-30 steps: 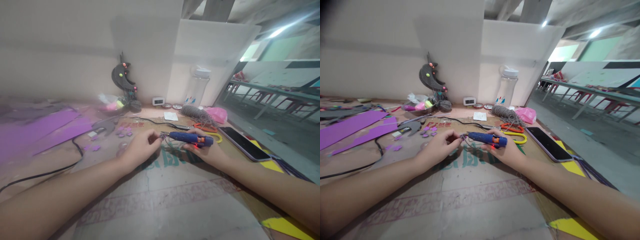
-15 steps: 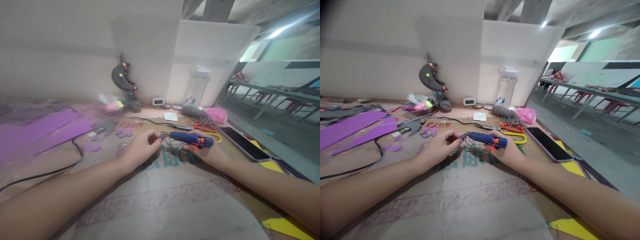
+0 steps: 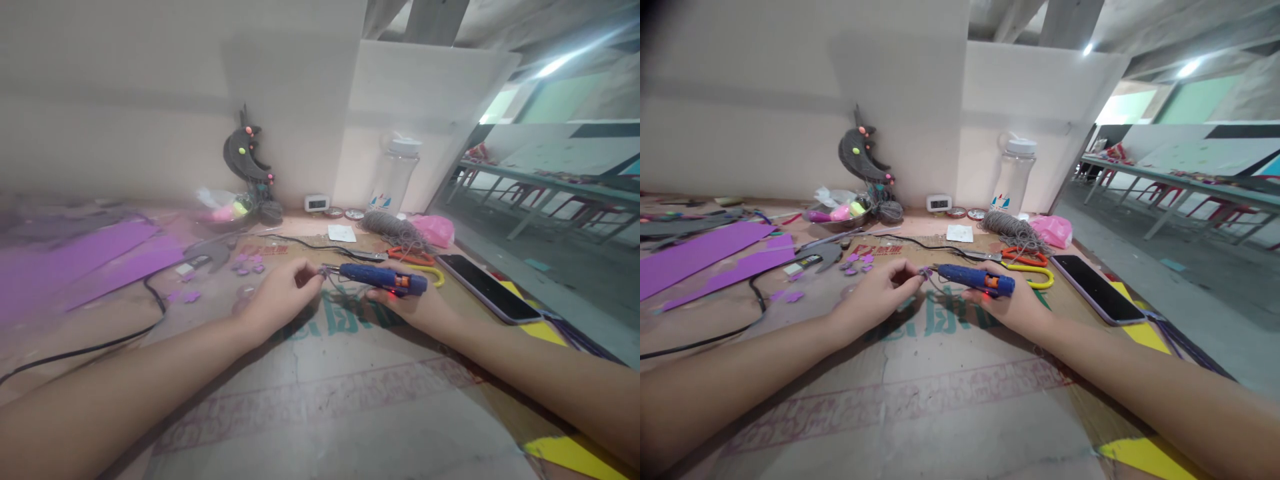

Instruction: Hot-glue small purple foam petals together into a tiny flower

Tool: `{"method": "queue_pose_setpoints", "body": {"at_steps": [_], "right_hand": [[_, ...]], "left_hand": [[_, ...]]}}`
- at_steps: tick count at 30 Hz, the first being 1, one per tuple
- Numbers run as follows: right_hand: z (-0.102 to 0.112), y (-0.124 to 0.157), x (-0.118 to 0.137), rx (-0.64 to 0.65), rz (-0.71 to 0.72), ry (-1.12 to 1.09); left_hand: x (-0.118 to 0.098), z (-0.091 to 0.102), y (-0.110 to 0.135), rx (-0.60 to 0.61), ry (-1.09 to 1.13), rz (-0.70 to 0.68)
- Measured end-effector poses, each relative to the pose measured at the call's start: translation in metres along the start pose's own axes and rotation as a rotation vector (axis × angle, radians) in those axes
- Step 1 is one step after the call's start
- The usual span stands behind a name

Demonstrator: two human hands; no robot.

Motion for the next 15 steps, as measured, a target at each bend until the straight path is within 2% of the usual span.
{"method": "queue_pose_setpoints", "body": {"at_steps": [15], "right_hand": [[-0.0015, 0.0007, -0.0045, 0.012, -0.003, 0.053]], "left_hand": [[-0.0013, 0.0009, -0.0003, -0.001, -0.015, 0.0]]}}
Point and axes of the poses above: each hand's wrist, its own y-axis away from the middle knuckle, its own z-axis out of the back of the hand, x = y × z, the point moved 9 cm from there along -y, towards the middle knuckle, and after that the axes turned 15 degrees about x, right-handed, at the moved point
